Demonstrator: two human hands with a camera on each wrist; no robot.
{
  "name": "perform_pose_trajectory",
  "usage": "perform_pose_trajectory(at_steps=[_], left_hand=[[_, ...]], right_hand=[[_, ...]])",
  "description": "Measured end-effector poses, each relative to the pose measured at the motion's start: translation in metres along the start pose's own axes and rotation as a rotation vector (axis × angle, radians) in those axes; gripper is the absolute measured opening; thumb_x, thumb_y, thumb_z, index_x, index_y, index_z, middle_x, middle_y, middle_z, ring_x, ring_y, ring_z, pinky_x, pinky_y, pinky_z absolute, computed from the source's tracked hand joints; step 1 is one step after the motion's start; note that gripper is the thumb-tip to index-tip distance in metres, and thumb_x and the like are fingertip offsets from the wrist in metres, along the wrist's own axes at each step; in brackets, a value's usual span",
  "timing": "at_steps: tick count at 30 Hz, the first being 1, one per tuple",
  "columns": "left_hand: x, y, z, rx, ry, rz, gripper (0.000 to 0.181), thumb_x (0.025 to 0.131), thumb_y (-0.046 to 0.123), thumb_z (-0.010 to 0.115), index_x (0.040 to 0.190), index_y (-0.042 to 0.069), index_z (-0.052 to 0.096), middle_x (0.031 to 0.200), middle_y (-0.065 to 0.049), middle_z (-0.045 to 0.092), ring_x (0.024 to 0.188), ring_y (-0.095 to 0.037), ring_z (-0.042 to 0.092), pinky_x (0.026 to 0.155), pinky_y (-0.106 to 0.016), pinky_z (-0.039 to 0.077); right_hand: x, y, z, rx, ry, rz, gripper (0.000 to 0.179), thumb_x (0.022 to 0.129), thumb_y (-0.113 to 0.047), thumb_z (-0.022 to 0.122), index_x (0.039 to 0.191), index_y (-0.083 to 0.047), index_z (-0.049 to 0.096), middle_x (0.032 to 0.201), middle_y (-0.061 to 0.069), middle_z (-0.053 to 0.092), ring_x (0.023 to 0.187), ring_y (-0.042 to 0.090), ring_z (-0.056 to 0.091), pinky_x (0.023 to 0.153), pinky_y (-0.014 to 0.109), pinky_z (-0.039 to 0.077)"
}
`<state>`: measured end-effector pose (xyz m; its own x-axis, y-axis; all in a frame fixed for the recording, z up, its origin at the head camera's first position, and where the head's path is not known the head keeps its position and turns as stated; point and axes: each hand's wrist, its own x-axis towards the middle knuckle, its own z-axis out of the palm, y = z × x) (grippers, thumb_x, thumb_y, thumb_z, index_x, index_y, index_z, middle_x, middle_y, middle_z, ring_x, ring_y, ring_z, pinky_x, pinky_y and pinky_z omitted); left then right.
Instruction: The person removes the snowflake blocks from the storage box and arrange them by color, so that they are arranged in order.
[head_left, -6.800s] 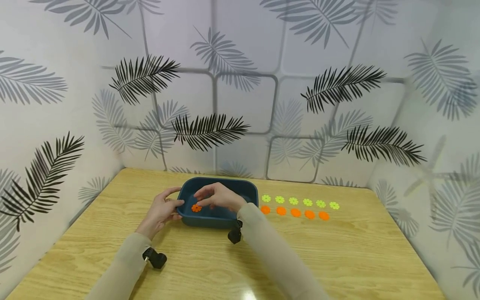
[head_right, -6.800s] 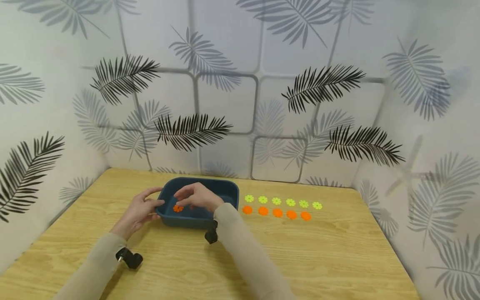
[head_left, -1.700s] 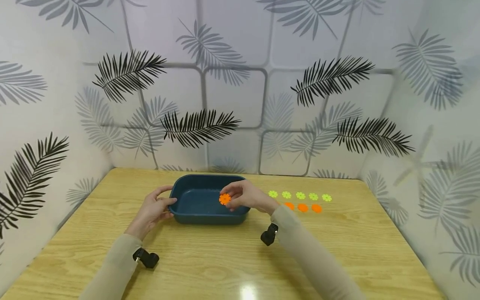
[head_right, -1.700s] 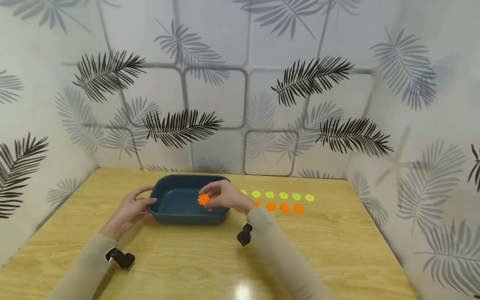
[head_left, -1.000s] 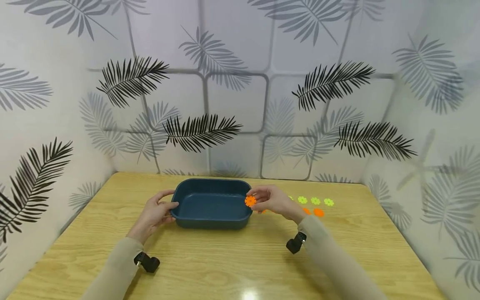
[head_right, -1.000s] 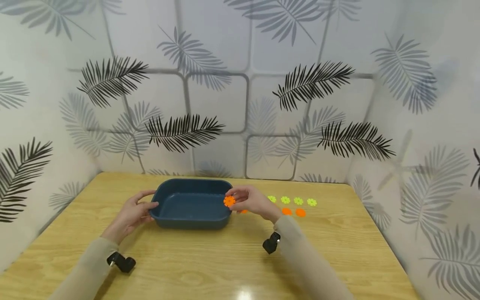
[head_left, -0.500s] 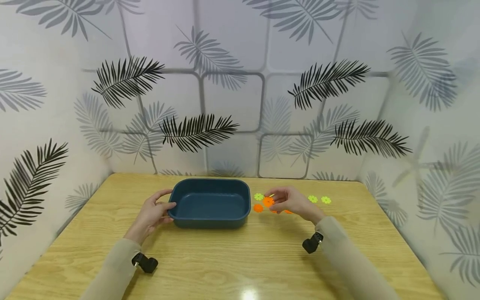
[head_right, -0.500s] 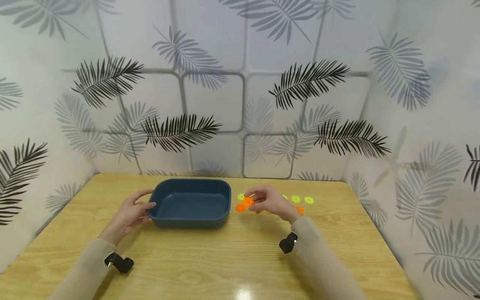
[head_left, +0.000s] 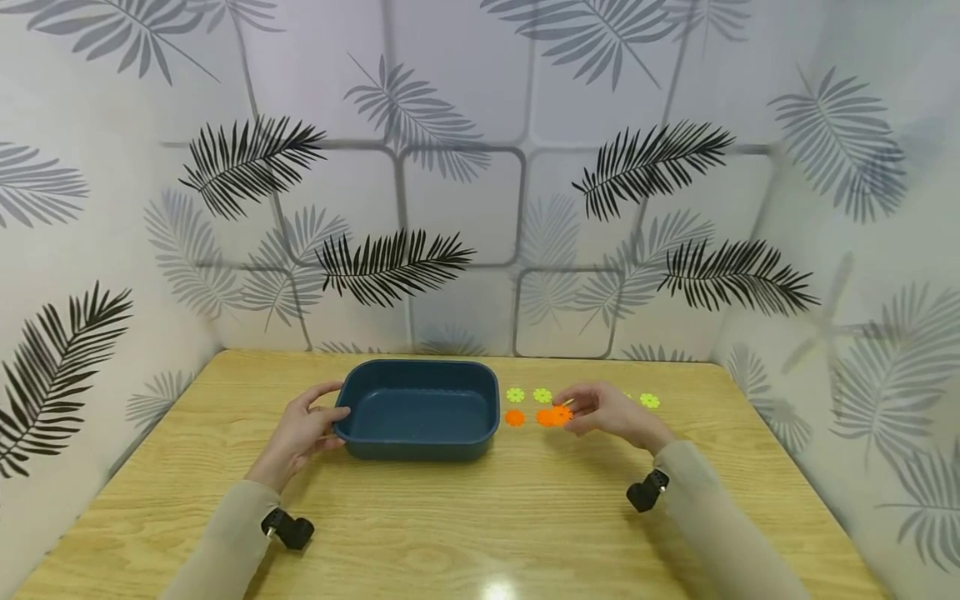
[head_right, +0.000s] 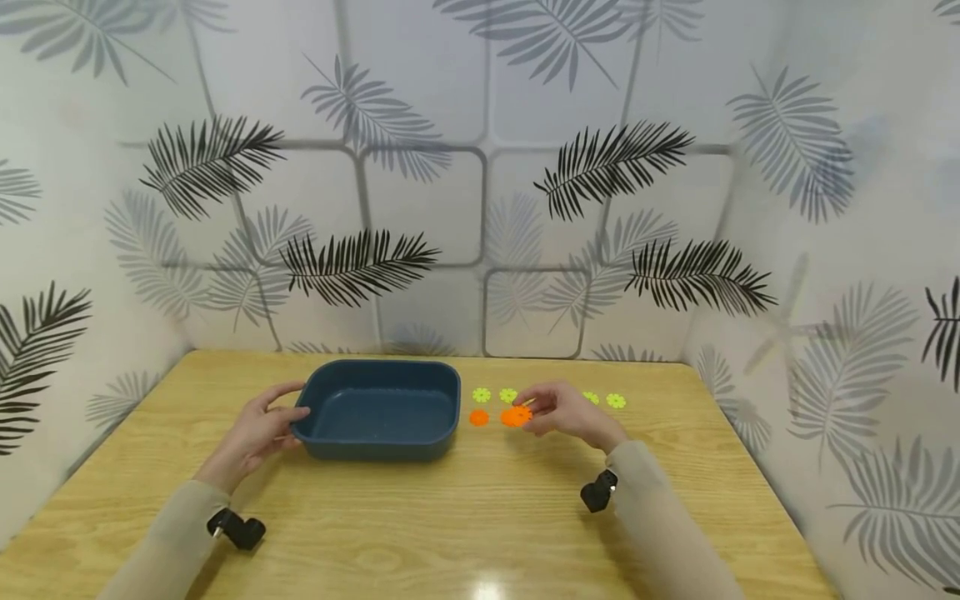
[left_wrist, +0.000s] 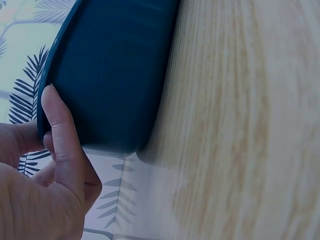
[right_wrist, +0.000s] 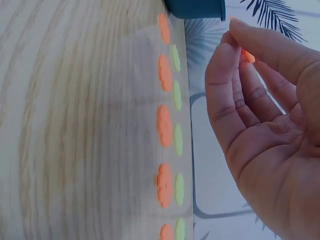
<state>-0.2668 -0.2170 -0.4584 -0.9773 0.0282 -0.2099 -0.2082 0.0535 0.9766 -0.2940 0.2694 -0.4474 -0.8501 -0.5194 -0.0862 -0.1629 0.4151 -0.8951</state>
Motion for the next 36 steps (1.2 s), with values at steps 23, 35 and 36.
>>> perform_pose_trajectory(at_steps=[23, 35, 36], left_hand=[[-0.004, 0.002, 0.000, 0.003, -0.004, 0.008, 0.059, 0.098, 0.014, 0.059, 0.152, 0.019, 0.035, 0.097, -0.009, 0.066, 0.070, -0.014, 0.067, 0.059, -0.025, 0.058], [-0.002, 0.001, 0.000, 0.007, 0.002, -0.003, 0.059, 0.098, 0.015, 0.060, 0.152, 0.020, 0.034, 0.100, -0.009, 0.066, 0.071, -0.014, 0.067, 0.061, -0.026, 0.058], [-0.002, 0.001, -0.001, 0.006, 0.004, -0.003, 0.059, 0.098, 0.015, 0.060, 0.152, 0.020, 0.035, 0.100, -0.009, 0.066, 0.070, -0.014, 0.067, 0.061, -0.026, 0.059]], right_hand=[[-0.036, 0.029, -0.046, -0.065, 0.040, 0.080, 0.045, 0.088, -0.002, 0.069, 0.129, 0.006, 0.053, 0.114, 0.023, 0.061, 0.096, 0.021, 0.059, 0.082, 0.041, 0.058], [-0.053, 0.049, -0.070, -0.093, 0.093, 0.133, 0.046, 0.085, -0.003, 0.072, 0.127, 0.008, 0.055, 0.106, 0.015, 0.065, 0.089, 0.015, 0.061, 0.078, 0.032, 0.059], [-0.055, 0.051, -0.072, -0.097, 0.099, 0.138, 0.046, 0.085, -0.004, 0.072, 0.127, 0.008, 0.055, 0.106, 0.015, 0.064, 0.089, 0.015, 0.060, 0.077, 0.031, 0.058]])
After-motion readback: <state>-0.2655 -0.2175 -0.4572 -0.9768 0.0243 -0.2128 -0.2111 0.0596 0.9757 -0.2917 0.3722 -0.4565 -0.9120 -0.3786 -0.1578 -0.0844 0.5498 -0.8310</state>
